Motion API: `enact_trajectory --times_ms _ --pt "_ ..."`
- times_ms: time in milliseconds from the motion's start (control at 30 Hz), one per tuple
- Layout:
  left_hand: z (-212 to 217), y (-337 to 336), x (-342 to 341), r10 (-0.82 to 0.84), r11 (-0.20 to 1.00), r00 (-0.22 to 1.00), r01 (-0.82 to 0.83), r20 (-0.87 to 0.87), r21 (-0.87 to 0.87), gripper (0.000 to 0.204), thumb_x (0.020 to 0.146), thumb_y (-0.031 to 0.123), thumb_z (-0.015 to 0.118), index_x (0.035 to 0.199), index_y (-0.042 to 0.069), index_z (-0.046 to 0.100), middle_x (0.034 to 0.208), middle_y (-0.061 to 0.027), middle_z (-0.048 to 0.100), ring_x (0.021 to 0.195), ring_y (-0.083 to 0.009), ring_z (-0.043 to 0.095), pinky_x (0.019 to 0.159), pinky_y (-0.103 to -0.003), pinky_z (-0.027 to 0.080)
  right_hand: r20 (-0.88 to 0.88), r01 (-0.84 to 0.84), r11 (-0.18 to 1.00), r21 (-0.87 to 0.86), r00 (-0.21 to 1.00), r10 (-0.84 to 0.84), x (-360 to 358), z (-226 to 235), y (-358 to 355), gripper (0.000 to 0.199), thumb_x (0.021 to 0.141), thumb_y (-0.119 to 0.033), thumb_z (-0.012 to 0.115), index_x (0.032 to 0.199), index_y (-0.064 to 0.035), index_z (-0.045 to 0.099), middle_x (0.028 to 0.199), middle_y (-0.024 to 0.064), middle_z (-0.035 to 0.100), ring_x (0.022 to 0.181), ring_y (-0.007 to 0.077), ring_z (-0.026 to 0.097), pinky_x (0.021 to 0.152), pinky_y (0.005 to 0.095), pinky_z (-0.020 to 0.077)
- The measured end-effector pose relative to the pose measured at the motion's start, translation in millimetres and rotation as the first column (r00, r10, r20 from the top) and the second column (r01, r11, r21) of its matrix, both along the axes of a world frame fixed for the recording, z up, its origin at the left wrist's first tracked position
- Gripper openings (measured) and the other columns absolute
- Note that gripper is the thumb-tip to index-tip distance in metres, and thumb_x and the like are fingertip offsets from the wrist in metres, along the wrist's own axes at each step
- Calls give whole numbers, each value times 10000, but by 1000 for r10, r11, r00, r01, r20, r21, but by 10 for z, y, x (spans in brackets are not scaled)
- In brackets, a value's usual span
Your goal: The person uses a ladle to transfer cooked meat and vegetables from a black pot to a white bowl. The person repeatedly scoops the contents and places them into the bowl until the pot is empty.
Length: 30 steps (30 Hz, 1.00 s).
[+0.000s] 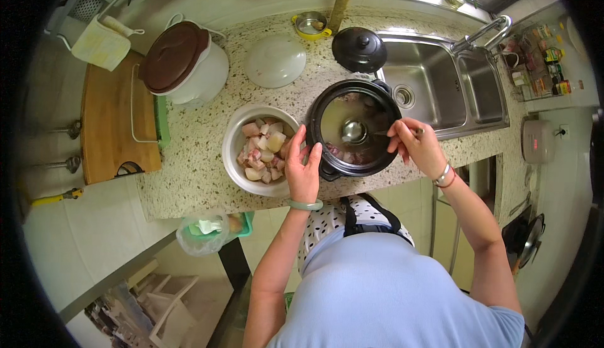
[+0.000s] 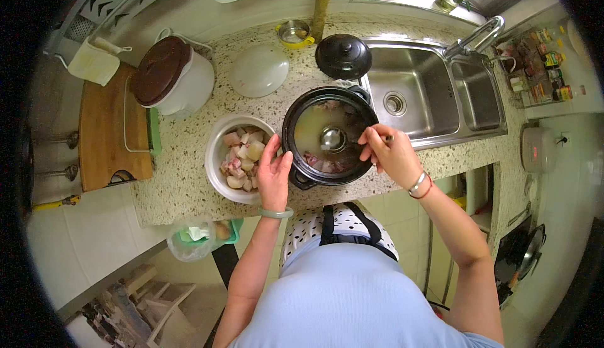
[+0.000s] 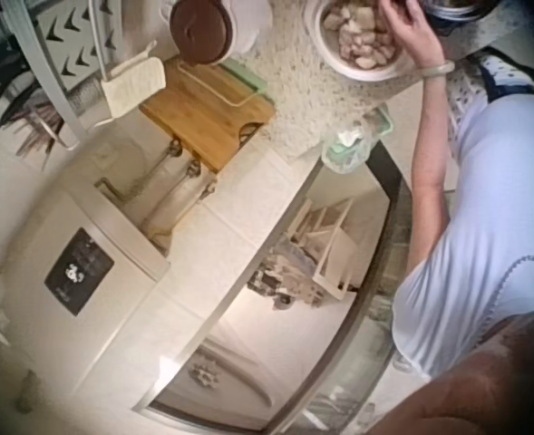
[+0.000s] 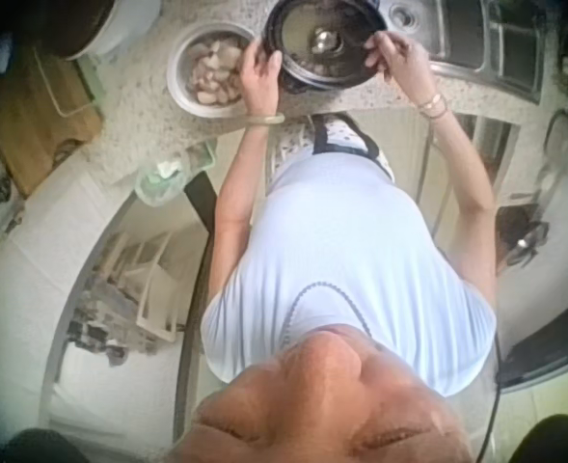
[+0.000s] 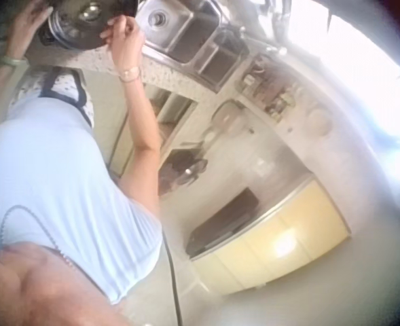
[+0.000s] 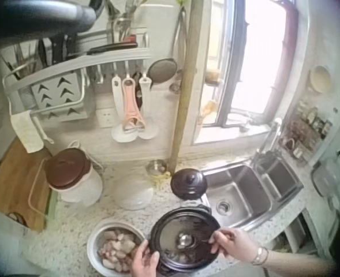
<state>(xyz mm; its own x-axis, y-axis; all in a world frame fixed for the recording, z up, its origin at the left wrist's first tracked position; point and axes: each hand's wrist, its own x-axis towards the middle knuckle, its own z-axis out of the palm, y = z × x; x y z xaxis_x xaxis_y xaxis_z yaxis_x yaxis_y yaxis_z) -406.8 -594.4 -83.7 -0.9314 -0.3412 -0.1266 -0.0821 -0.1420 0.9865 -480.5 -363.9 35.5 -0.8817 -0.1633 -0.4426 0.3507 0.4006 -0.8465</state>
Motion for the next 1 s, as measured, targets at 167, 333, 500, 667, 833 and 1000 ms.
enact_trajectory --times_ms 167,333,500,667,833,1000 --pt "-30 47 -25 -16 998 1000 16 -1 -62 515 928 92 668 1407 33 487 1366 -116 514 1212 -211 533 1006 -335 466 -28 33 993 111 999 -30 -255 -149 -88 318 1002 -221 475 883 17 650 649 61 671 503 73 567 401 238 472" --pt "-12 75 -26 -4 981 1000 2 -10 -192 526 906 72 683 1393 22 492 1315 -118 541 1168 -222 549 994 -346 466 -90 38 970 242 996 -16 -428 -115 -338 340 992 -238 478 868 26 653 626 78 667 521 121 646 442 278 537" --pt "12 59 -49 -29 955 999 16 -41 -297 539 887 68 693 1389 34 498 1304 -146 550 1163 -274 554 1004 -373 451 -143 109 973 203 986 -80 -496 -335 -535 330 997 -219 475 869 31 648 636 101 665 532 161 670 453 306 564" --pt "66 38 -28 -28 940 999 15 -34 -342 540 878 79 700 1382 48 509 1290 -161 558 1164 -298 553 1008 -385 444 -71 266 964 5 962 -265 -633 -504 -539 354 1020 -221 436 903 53 628 697 136 688 538 171 667 433 313 562" --pt "29 20 -36 -44 933 998 23 -51 -359 540 882 88 701 1384 48 507 1284 -159 561 1159 -294 555 997 -380 450 -46 345 931 -117 935 -352 -484 -625 -429 319 1029 -227 426 967 23 614 744 125 700 583 147 665 433 277 540" --pt "9 -6 -35 -67 944 996 47 -51 -328 542 888 93 699 1390 50 502 1271 -156 565 1135 -286 565 984 -371 454 -193 290 956 -32 937 -291 -270 -365 -374 304 1041 -226 442 955 3 623 772 94 709 616 119 665 453 250 528"
